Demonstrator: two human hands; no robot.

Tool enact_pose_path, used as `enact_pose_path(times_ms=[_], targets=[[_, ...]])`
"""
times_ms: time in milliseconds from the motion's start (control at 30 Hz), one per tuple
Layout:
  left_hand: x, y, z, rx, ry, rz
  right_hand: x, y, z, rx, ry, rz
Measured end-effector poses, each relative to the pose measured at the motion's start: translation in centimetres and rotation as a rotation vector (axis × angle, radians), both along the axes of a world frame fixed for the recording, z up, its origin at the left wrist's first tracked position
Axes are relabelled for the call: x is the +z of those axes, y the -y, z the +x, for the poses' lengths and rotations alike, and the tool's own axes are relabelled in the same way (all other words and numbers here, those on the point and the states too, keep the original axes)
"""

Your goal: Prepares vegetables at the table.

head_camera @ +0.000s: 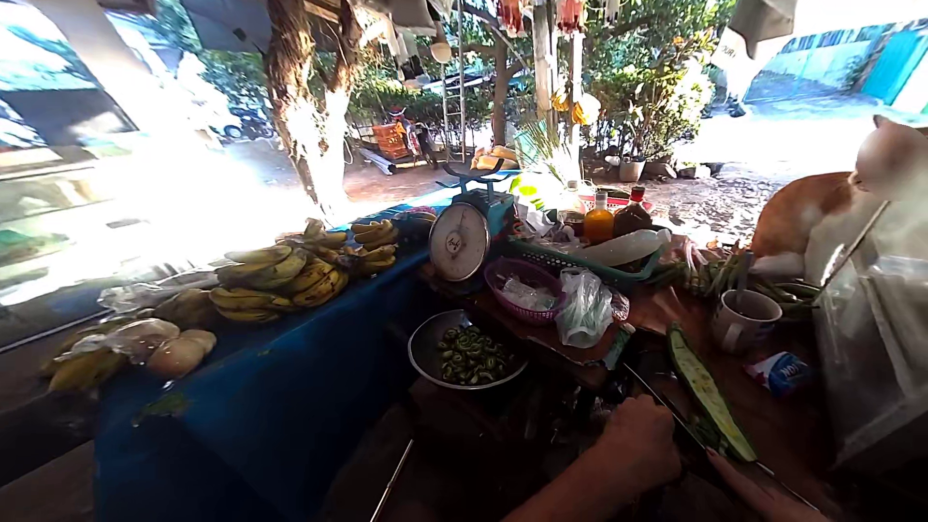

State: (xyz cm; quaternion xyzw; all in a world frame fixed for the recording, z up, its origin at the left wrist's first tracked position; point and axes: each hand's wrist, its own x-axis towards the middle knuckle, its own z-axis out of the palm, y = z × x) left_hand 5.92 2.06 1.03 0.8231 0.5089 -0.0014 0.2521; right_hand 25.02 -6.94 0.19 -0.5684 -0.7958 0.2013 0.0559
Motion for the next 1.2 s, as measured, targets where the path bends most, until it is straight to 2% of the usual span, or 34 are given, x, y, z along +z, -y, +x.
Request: enact_pose_path(times_ms=[200, 400, 533, 633, 733, 900, 1200], targets=[[-0.4, 0.2, -0.3, 0.007, 0.015, 0.025, 0.0, -1.0, -0.8, -0.005, 0.003, -0.007], [-0.6, 0.4, -0.5, -0.011, -0.007, 0.063, 0.6, 0.5, 0.5, -0.01, 0.049, -0.062], [-0.8, 0.4, -0.6, -0.024, -0.021, 0.076, 0.5, 0.7, 1.6, -0.009, -0.042, -0.051], [-0.8, 0.4, -0.7, -0.024, -0.027, 0.091, -0.8, 0.1, 2.3, -0.012, -0.137, 0.058], [-1.0, 0.2, -0.6, -0.03, 0.029, 0.118, -2.2, 0.0, 2.4, -0.029, -0.138, 0.198], [-1.1, -0.1, -0.4, -0.013, 0.064, 0.109, -1.6, 0.9, 2.3, -0.044, -0.13, 0.298], [-0.8, -0.4, -0.4, -0.009, 0.007, 0.091, -1.5, 1.7, 2.1, -0.027, -0.085, 0.329]])
